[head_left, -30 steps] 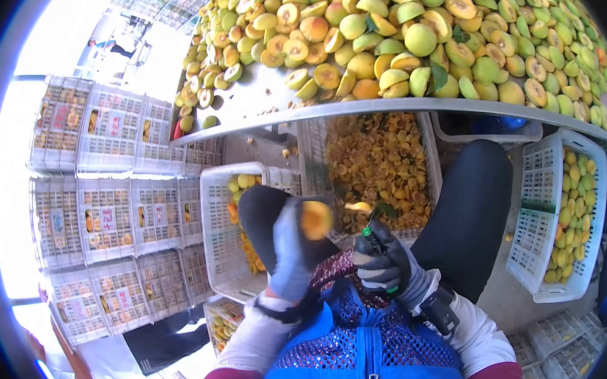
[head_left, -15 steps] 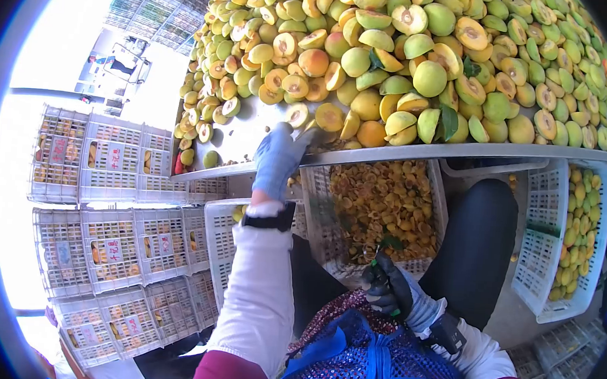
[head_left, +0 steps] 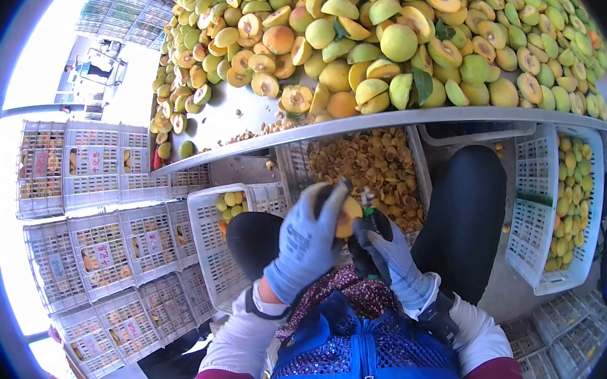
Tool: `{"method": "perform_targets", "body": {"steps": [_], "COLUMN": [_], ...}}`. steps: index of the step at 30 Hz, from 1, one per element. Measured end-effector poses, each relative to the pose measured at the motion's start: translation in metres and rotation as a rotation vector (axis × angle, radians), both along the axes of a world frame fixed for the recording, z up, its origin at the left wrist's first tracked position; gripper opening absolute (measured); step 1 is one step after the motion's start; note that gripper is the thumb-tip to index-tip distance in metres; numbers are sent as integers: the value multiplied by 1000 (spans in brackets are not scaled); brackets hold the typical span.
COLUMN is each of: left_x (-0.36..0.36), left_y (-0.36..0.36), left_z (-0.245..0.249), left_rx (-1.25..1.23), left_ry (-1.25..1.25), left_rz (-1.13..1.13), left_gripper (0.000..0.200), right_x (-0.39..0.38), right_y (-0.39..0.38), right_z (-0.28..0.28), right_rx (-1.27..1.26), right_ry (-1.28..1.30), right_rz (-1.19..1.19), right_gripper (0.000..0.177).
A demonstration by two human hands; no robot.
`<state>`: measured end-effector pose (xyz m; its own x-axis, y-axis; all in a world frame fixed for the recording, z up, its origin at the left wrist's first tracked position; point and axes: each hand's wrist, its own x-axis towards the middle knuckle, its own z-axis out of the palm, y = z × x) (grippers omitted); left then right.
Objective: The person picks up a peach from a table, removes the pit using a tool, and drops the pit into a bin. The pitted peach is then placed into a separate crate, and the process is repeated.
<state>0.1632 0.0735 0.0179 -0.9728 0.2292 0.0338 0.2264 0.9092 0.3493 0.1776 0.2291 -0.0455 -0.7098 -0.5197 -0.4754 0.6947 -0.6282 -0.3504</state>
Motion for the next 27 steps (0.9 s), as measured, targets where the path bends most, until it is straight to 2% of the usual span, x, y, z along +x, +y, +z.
{"method": "perform_targets", "body": {"steps": [1, 2, 5, 8, 9, 11, 13, 14, 16, 17, 20, 21, 24, 26, 27], "left_x": [11, 19, 43, 46, 45, 60, 66, 68, 69, 71, 73, 73, 76, 78, 78], "left_y": [4, 6, 8, -2, 2, -3, -3, -3, 0, 7, 27, 31, 27, 23, 22], "left_z": [-1, -2, -16, -4, 1, -13, -21, -23, -26, -17, -7, -7, -8, -12, -13], "left_rx": [94, 187, 1295, 1310, 1214, 956, 959, 960, 1228, 1229, 1074, 947, 819, 840, 852], "left_ry": [-15, -25, -268, -630, -523, -332, -242, -196, -268, -265, -73, -2, 54, 2, -24], "left_rz": [21, 41, 361, 556, 500, 446, 518, 554, 706, 656, 623, 595, 491, 498, 502], "left_gripper": [72, 72, 54, 46, 36, 35, 37, 39, 34, 35, 37, 38, 36, 32, 31], "right_x": [-5, -4, 4, 3, 3, 12, 26, 37, 56, 57, 52, 53, 60, 68, 68], "right_y": [-1, 2, 3, 7, 5, 5, 12, 13, 18, 15, 17, 16, 14, 12, 11], "right_z": [12, 15, 13, 13, 18, 14, 9, 11, 17, 21, 46, 47, 43, 30, 28], "right_rx": [222, 209, 155, 139, 218, 466, 663, 660, 661, 709, 861, 872, 894, 892, 818], "right_ry": [163, 142, 87, 331, 391, 569, 716, 739, 780, 848, 888, 907, 966, 1004, 903], "right_rz": [47, 53, 72, 269, 268, 266, 281, 297, 329, 351, 390, 370, 313, 273, 308], "right_gripper": [36, 37, 35, 35, 34, 33, 31, 30, 31, 37, 21, 21, 20, 19, 20]}}
